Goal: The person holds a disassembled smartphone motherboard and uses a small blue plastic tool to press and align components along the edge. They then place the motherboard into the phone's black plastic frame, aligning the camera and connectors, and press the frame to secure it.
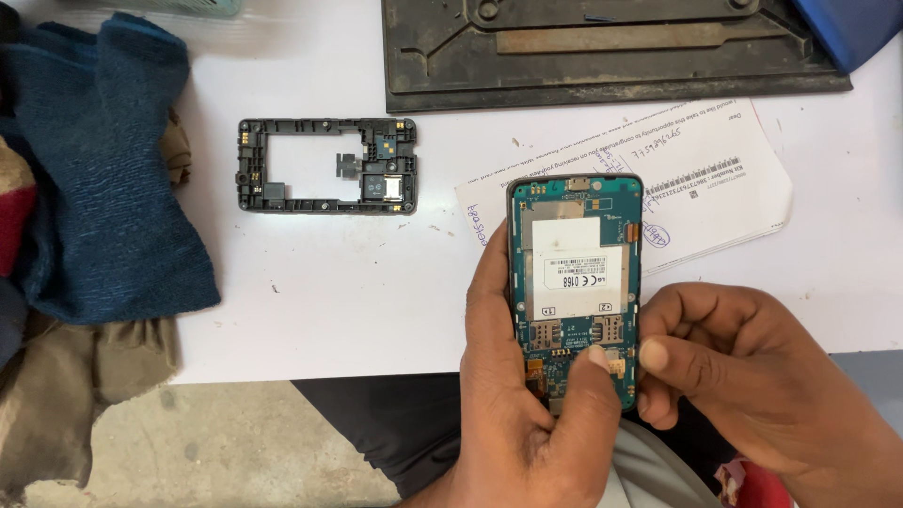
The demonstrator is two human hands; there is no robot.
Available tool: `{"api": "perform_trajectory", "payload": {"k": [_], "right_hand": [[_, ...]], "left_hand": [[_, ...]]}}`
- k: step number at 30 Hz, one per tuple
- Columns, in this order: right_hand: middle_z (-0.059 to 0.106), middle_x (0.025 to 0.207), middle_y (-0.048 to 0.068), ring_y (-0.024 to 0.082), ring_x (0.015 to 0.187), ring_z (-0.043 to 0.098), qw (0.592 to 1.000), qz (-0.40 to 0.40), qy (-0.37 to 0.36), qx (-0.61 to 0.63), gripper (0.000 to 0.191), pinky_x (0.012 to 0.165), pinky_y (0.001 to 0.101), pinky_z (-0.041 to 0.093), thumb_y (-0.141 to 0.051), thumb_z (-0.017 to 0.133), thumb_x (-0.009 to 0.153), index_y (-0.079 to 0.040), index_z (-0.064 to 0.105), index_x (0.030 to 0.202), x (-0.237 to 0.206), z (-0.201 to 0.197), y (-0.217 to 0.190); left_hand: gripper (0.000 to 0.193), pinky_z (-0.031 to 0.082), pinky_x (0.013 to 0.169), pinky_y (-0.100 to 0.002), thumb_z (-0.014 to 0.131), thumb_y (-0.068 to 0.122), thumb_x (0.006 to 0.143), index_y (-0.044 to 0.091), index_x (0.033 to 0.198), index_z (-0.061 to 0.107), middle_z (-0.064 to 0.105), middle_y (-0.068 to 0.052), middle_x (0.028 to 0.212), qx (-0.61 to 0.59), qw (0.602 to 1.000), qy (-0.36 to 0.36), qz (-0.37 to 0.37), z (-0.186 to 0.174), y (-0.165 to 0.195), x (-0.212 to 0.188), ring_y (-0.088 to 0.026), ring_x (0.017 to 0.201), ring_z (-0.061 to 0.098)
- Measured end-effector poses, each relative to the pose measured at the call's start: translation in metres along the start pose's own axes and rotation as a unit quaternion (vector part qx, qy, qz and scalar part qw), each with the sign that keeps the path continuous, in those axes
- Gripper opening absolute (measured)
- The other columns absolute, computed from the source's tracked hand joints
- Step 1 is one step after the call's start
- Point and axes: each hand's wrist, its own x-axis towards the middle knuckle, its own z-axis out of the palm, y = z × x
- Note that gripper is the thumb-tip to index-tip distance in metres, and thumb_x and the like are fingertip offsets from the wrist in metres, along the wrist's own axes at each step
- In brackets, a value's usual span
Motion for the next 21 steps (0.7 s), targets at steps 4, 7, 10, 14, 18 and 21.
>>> {"api": "perform_trajectory", "payload": {"k": [4, 7, 10, 14, 18, 21], "right_hand": [[0.068, 0.072, 0.016, 0.022, 0.064, 0.066, 1.000, -0.005, -0.007, 0.006, 0.026, 0.058, 0.0343, 0.056, -0.013, 0.073, 0.099, 0.011, 0.062, 0.100, 0.000, 0.001, 0.002], [0.068, 0.071, 0.016, 0.021, 0.064, 0.065, 1.000, -0.002, -0.013, 0.001, 0.027, 0.058, 0.0339, 0.056, -0.014, 0.072, 0.099, 0.011, 0.063, 0.100, 0.000, 0.000, 0.001], [0.068, 0.070, 0.017, 0.022, 0.064, 0.065, 1.000, 0.017, 0.000, -0.005, 0.027, 0.058, 0.0346, 0.055, -0.015, 0.072, 0.100, 0.012, 0.063, 0.100, -0.002, -0.002, -0.002], [0.068, 0.070, 0.018, 0.024, 0.064, 0.066, 1.000, 0.021, 0.001, 0.004, 0.029, 0.058, 0.0358, 0.055, -0.016, 0.071, 0.101, 0.012, 0.063, 0.099, -0.002, -0.001, -0.004], [0.068, 0.071, 0.018, 0.024, 0.065, 0.066, 1.000, -0.002, 0.007, 0.005, 0.029, 0.058, 0.0366, 0.055, -0.015, 0.073, 0.099, 0.012, 0.063, 0.100, -0.004, 0.003, -0.007], [0.065, 0.073, 0.018, 0.025, 0.064, 0.067, 0.997, 0.009, 0.048, -0.051, 0.029, 0.058, 0.0376, 0.056, -0.016, 0.073, 0.101, 0.009, 0.060, 0.102, -0.006, 0.006, -0.009]], "left_hand": [[0.078, 0.057, 0.090, -0.029, 0.042, -0.009, 0.091, -0.014, 0.157, 0.001, 0.053, -0.027, 0.131, -0.003, 1.000, 0.000, -0.005, 0.000, 0.000, 0.000, -0.014, 0.106, 0.063], [0.078, 0.056, 0.092, -0.029, 0.042, -0.009, 0.091, -0.014, 0.156, 0.001, 0.052, -0.027, 0.132, -0.012, 1.000, 0.000, -0.016, -0.002, 0.000, 0.001, -0.014, 0.107, 0.062], [0.078, 0.056, 0.092, -0.029, 0.043, -0.009, 0.090, -0.014, 0.157, 0.002, 0.052, -0.027, 0.132, -0.036, 0.999, 0.002, -0.033, -0.001, 0.001, 0.001, -0.015, 0.108, 0.062], [0.078, 0.056, 0.092, -0.030, 0.043, -0.008, 0.091, -0.013, 0.157, 0.003, 0.052, -0.027, 0.132, -0.050, 0.998, 0.001, -0.028, -0.001, 0.000, 0.000, -0.015, 0.108, 0.062], [0.080, 0.057, 0.093, -0.030, 0.044, -0.008, 0.093, -0.010, 0.162, 0.003, 0.054, -0.026, 0.134, -0.059, 0.997, 0.010, -0.040, 0.000, -0.002, 0.000, -0.015, 0.110, 0.063], [0.078, 0.056, 0.091, -0.029, 0.045, -0.008, 0.092, -0.010, 0.160, 0.005, 0.053, -0.023, 0.132, -0.052, 0.998, 0.013, -0.038, -0.002, -0.003, -0.001, -0.015, 0.108, 0.061]]}}
